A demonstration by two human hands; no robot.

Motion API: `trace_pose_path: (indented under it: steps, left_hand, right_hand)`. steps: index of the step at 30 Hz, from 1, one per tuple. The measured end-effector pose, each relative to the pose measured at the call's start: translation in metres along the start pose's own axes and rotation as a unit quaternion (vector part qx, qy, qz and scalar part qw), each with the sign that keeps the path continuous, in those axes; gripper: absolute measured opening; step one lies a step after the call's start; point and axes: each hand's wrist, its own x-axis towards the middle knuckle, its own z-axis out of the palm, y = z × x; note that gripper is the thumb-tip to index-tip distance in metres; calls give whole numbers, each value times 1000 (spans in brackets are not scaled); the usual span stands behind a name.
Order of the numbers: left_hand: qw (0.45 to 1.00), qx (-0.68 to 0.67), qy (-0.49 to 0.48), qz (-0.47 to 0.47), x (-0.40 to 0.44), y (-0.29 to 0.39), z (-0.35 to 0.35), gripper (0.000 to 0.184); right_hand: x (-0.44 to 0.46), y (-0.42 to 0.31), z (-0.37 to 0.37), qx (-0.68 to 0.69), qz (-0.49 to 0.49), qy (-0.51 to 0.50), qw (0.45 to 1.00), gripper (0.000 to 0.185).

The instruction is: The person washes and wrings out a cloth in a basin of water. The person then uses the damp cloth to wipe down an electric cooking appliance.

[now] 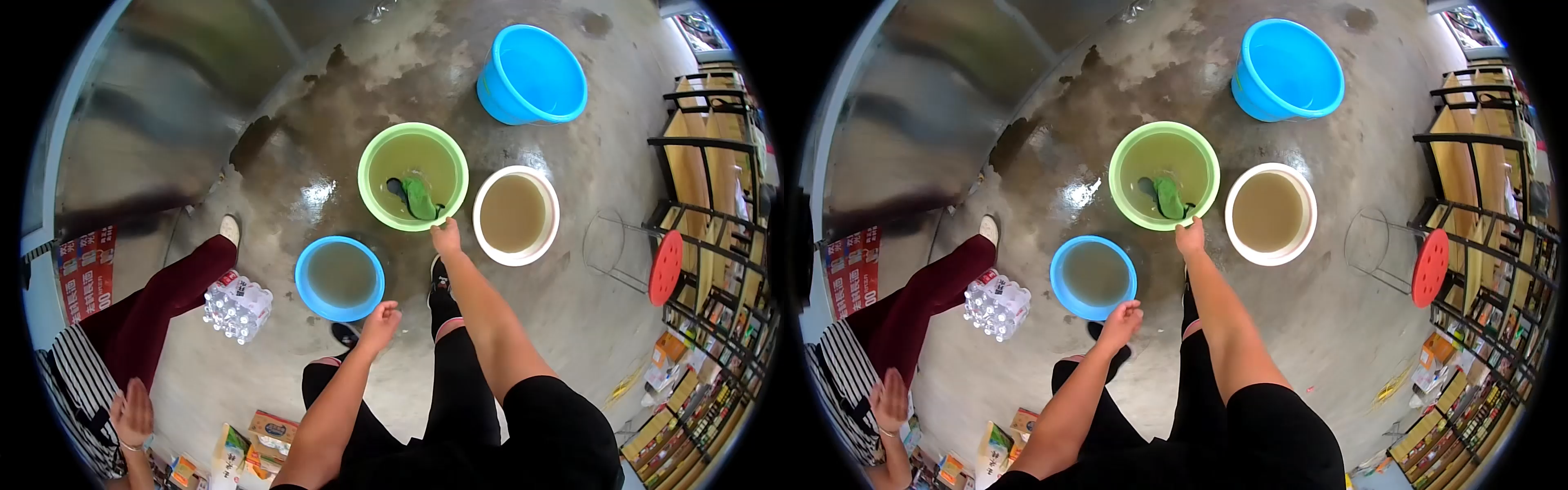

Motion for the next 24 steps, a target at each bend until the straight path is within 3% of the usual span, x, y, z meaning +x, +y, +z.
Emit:
trace_pose_path:
  steps: [2, 3, 6, 9, 11, 13, 14, 15, 17, 18, 19, 20, 21, 22, 23, 24]
  left_hand:
    - [997, 29, 32, 56, -11, 7, 4, 38]
    - [993, 11, -4, 117, 107, 37, 39, 38]
    - [990, 61, 17, 129, 143, 18, 22, 39]
    - [964, 128, 59, 223, 226, 21, 25, 47]
    - [964, 104, 43, 240, 272, 34, 32, 60]
    - [942, 194, 100, 255, 315, 50, 37, 70]
    - [906, 196, 159, 340, 346, 45, 39, 78]
    - [901, 225, 202, 312, 369, 48, 43, 81]
    - [925, 202, 259, 193, 376, 78, 45, 83]
    - [948, 135, 242, 157, 385, 85, 44, 83]
    - [965, 70, 223, 118, 392, 90, 38, 84]
    - [976, -46, 173, 127, 418, 80, 29, 85]
    - [971, -190, 116, 86, 395, 101, 32, 87]
    - [963, -249, 86, 64, 382, 115, 31, 80]
    - [949, -306, 57, 40, 374, 122, 27, 73]
    - [943, -315, 34, 99, 398, 111, 21, 61]
  right_hand:
    - [-16, 9, -2, -194, -89, -1, 977, 53]
    - [90, -25, -38, -208, -135, 53, 967, 53]
    - [86, -9, -7, -265, -263, -15, 927, 52]
    - [145, 7, 15, -355, -287, 24, 889, 49]
    - [169, 15, 29, -393, -284, 63, 872, 46]
    - [195, 20, 42, -468, -227, 18, 854, 44]
    - [205, 20, 48, -567, -232, -75, 787, 44]
    - [208, 16, 47, -568, -237, -72, 785, 44]
    - [209, 8, 44, -458, -225, -112, 853, 40]
    - [222, 23, 54, -426, -243, 52, 870, 34]
    - [211, 10, 51, -425, -242, 51, 871, 34]
    - [186, -22, 41, -240, -165, -101, 951, 37]
    - [173, -41, 31, -39, -79, -244, 966, 39]
    - [185, -28, 29, -37, -175, -325, 929, 38]
    - [177, -31, 24, -33, -176, -324, 929, 38]
    - [163, -40, 17, -54, -245, -363, 897, 37]
